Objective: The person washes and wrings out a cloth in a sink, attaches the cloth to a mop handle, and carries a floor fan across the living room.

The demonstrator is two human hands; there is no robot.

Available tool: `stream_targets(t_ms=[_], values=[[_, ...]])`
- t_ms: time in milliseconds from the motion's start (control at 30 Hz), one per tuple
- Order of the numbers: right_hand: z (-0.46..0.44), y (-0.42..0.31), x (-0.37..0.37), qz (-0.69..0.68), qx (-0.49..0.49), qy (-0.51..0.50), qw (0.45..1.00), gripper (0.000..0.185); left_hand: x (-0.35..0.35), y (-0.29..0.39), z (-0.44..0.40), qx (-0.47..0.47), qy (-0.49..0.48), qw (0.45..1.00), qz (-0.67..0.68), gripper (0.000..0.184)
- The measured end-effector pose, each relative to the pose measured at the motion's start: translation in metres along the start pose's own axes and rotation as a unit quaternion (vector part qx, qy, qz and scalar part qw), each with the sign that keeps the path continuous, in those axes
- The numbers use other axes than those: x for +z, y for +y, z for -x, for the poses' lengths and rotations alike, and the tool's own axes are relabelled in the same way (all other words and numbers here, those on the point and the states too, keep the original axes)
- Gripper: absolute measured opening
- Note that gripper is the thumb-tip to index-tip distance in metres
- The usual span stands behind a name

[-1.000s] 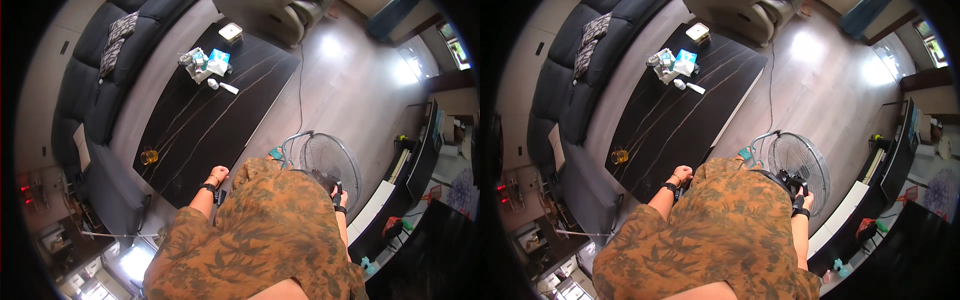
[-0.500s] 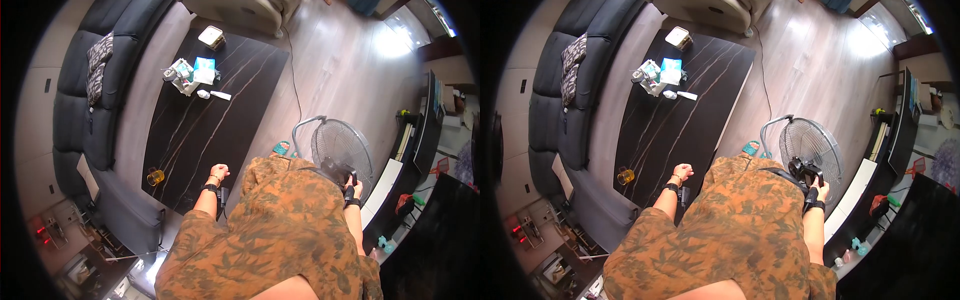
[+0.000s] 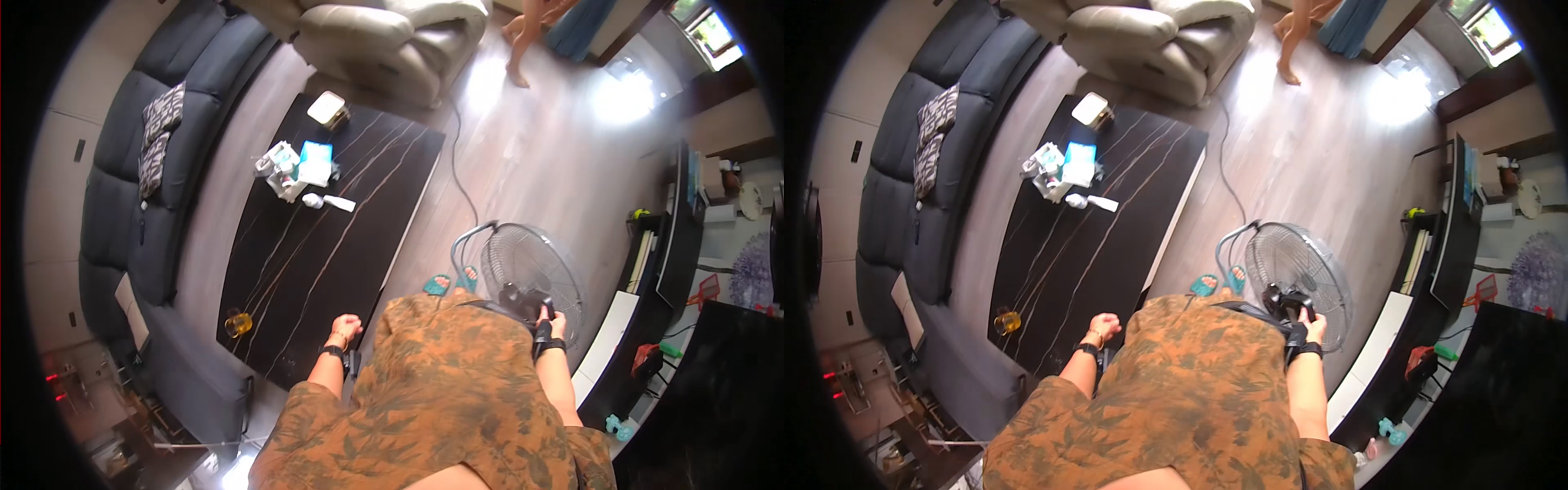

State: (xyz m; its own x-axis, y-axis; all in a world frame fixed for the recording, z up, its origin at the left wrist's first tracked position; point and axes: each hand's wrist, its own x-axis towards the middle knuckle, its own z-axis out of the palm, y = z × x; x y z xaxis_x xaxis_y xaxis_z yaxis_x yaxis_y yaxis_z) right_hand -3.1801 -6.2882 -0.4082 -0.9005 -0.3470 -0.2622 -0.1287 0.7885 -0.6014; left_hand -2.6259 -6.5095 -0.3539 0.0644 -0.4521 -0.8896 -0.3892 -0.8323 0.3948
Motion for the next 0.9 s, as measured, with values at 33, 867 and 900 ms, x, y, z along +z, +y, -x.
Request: stream_targets(t_ms=[33, 867, 900], values=[[0.008, -0.009, -0.003, 0.011, -0.008, -0.007, 1.0, 0.027, 0.005, 0.0, 0.009, -0.043, 0.013, 0.999, -0.001, 0.02], [-0.065, -0.048, -0.021, -0.042, 0.042, 0.03, 0.998, 0.03, 0.102, 0.125, -0.005, -0.003, 0.01, 0.997, -0.071, 0.019], [-0.078, -0.037, -0.018, -0.069, 0.093, 0.014, 0.993, 0.027, 0.103, 0.126, -0.006, -0.005, 0.008, 0.998, -0.062, 0.018]])
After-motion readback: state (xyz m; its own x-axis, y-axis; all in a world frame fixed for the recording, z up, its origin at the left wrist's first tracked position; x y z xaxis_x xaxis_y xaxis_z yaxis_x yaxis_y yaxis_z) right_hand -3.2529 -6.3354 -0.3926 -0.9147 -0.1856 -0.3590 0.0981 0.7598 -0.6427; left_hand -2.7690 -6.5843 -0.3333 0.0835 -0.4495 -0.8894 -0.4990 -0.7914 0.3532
